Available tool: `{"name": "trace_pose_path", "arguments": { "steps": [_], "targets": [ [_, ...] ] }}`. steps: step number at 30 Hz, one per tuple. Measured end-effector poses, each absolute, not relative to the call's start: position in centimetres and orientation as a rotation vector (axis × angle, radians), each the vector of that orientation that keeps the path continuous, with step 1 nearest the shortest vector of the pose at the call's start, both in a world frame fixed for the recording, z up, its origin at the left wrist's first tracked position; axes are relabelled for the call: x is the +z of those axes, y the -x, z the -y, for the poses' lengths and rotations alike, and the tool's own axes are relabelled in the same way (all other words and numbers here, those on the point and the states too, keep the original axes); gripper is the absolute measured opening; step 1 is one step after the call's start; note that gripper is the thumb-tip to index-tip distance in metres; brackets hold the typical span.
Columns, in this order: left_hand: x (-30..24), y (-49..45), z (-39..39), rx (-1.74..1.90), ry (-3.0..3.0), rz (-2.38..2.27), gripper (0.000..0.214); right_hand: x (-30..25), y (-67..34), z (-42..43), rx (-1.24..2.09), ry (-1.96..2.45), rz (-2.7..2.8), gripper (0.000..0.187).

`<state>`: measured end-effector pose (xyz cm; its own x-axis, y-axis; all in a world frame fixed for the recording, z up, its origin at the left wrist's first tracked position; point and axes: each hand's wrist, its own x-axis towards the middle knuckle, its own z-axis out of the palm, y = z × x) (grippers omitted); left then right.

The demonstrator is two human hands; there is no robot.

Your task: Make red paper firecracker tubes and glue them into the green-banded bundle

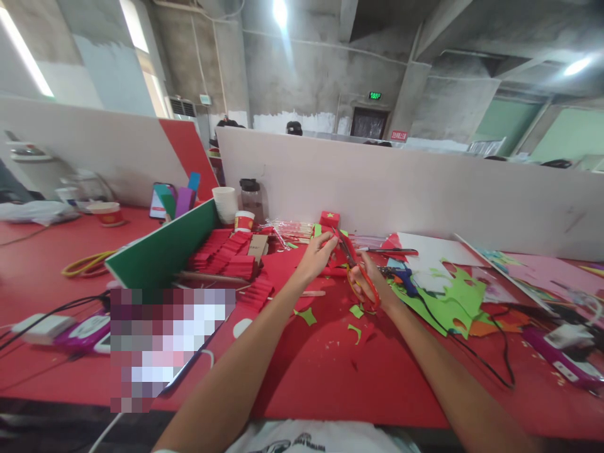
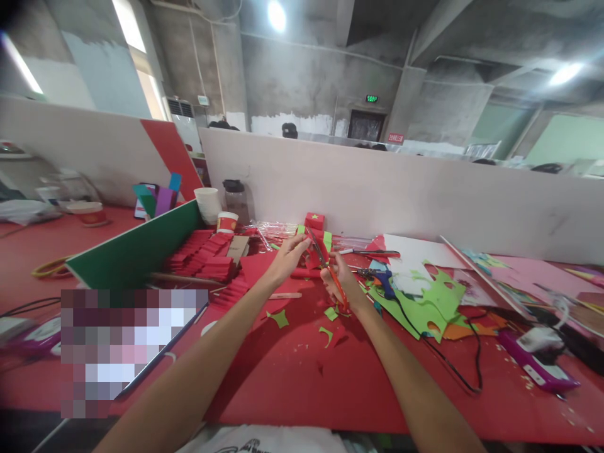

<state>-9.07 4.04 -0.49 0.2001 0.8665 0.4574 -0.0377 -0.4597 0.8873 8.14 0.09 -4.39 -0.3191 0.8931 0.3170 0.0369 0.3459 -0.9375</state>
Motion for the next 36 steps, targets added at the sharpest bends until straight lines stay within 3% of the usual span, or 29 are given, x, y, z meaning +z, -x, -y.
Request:
{"name": "trace_pose_path", "arguments": {
  "steps": [4, 14, 36],
  "targets": [
    [-0.36, 9.1, -3.89, 1.393, -1.703, -0.805, 0.035, -4.25, -8.15, 0.05, 1.112, 0.887, 1.638, 0.067],
    [-0.38, 9.15, -3.66, 1.352, -1.696, -0.852, 0.033, -4.52, -8.26, -0.15, 1.116, 0.908, 1.622, 0.07],
    [-0.36, 9.19, -3.46, 1.277, -1.643, -0.818, 0.038, -4.6, -8.6, -0.33, 1.116, 0.907, 1.666, 0.061]
  ]
}}
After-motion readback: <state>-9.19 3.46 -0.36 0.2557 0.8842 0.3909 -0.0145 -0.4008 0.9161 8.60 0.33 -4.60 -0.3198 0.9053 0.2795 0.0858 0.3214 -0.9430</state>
